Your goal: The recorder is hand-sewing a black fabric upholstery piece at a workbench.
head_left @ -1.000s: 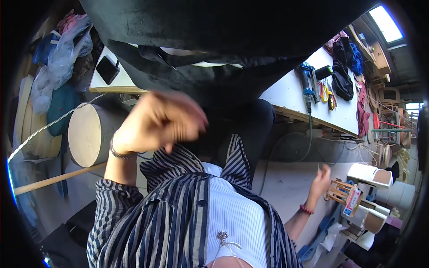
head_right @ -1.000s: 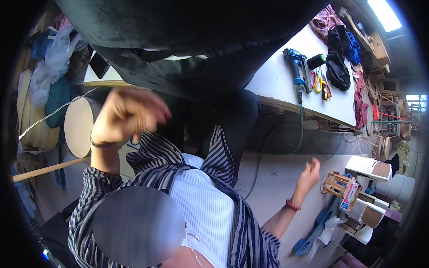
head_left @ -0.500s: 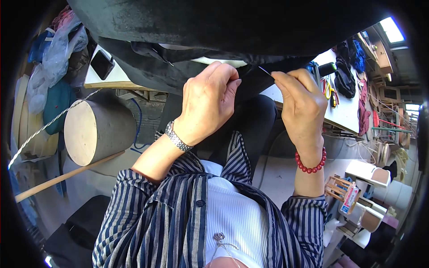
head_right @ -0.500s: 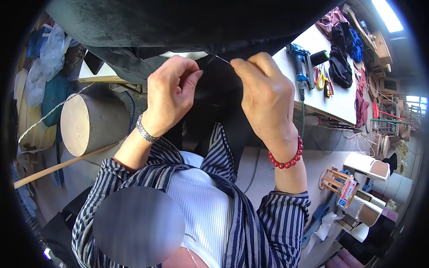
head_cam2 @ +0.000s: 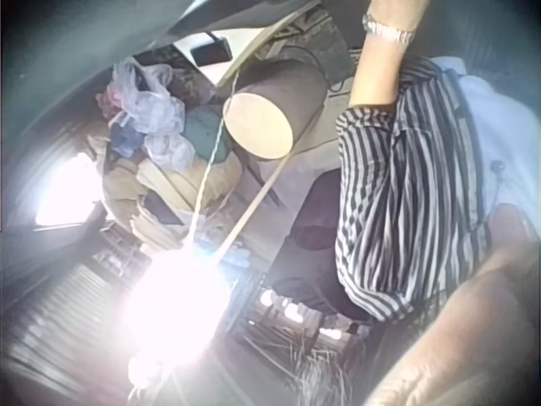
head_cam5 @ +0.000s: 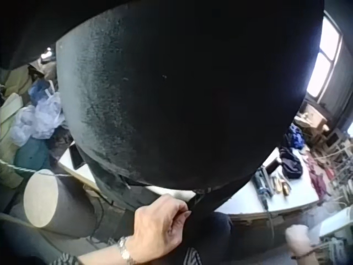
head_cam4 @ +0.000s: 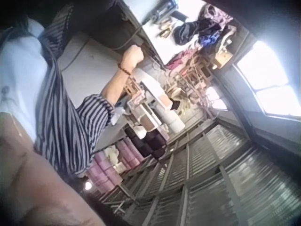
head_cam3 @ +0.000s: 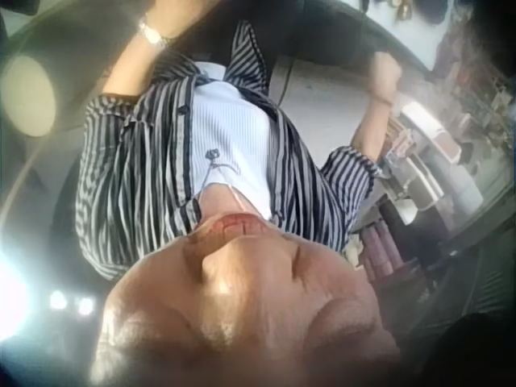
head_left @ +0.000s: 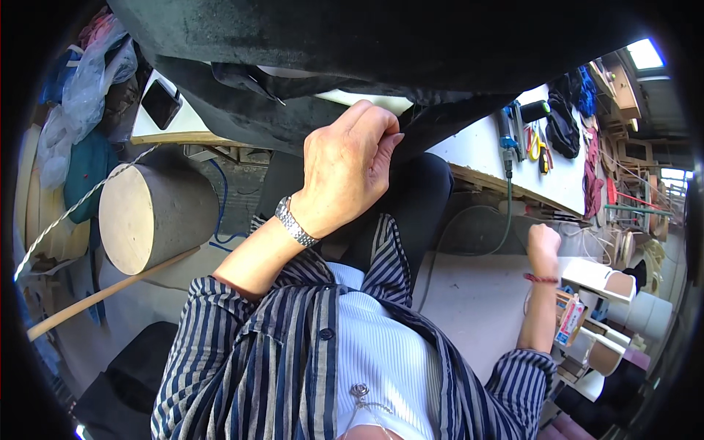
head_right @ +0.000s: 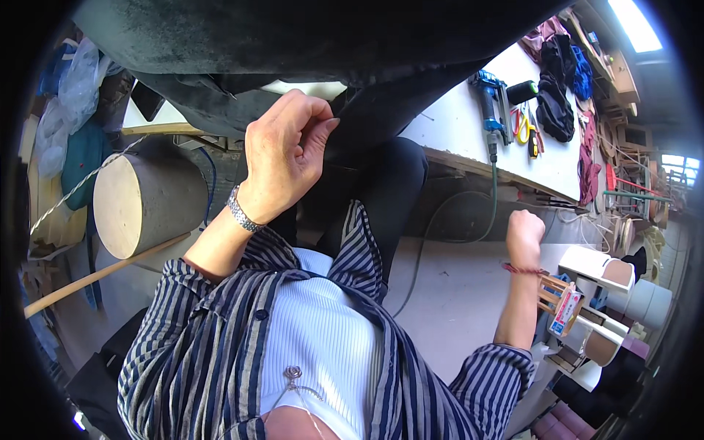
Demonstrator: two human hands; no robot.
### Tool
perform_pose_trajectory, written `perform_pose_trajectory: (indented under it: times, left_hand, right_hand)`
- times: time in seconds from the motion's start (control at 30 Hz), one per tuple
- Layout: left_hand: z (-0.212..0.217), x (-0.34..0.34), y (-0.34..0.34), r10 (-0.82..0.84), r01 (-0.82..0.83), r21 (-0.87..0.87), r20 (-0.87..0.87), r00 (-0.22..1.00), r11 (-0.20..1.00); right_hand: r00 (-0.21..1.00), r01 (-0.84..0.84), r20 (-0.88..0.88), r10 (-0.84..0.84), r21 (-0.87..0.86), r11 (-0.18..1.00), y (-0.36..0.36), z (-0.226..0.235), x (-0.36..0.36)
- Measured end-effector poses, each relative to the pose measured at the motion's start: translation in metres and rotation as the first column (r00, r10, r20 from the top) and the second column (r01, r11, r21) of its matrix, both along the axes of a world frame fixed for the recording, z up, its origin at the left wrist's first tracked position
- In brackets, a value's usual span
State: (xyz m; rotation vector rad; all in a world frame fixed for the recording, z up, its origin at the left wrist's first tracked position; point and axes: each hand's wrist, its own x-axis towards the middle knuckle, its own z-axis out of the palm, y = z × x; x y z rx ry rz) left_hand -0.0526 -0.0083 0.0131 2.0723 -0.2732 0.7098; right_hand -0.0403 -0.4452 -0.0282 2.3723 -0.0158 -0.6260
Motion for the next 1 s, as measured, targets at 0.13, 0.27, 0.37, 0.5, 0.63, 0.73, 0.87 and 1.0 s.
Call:
perform_pose_trajectory:
  times: [0.13,0.27,0.37,0.5,0.63,0.73,0.87,1.0]
  left_hand:
    - [-0.001,-0.004,0.001,0.026,-0.027,0.010,0.034,0.999,1.000]
    - [-0.007,-0.002,0.004,-0.006,0.007,-0.004,0.066,0.998,1.000]
    - [-0.006,-0.002,0.002,-0.009,0.009,-0.002,0.060,0.998,1.000]
    - [-0.006,-0.005,0.000,-0.018,0.020,-0.037,0.071,0.997,0.999]
    - [-0.009,-0.003,0.002,-0.017,0.021,-0.035,0.102,0.995,0.999]
    - [-0.009,-0.004,0.002,-0.013,0.017,-0.043,0.090,0.996,0.999]
    - [-0.008,-0.004,0.000,-0.018,0.022,-0.045,0.071,0.997,0.999]
    - [-0.009,-0.005,0.001,-0.010,0.014,-0.046,0.090,0.996,0.999]
  right_hand:
    - [0.896,-0.401,0.444,-0.007,0.815,0.418,0.112,0.074,-0.017]
    - [0.734,-0.674,0.678,0.019,0.726,0.138,0.218,0.118,-0.013]
    - [0.616,-0.787,0.777,0.128,0.613,0.065,0.249,0.113,0.011]
    - [0.611,-0.791,0.759,0.225,0.578,0.200,0.258,0.108,0.020]
    - [0.615,-0.788,0.747,0.253,0.571,0.231,0.259,0.108,0.020]
    - [0.603,-0.797,0.752,0.265,0.566,0.209,0.263,0.108,0.023]
    - [0.622,-0.783,0.742,0.250,0.596,0.180,0.270,0.106,0.026]
    - [0.782,-0.595,0.608,0.136,0.793,-0.130,0.269,0.098,0.030]
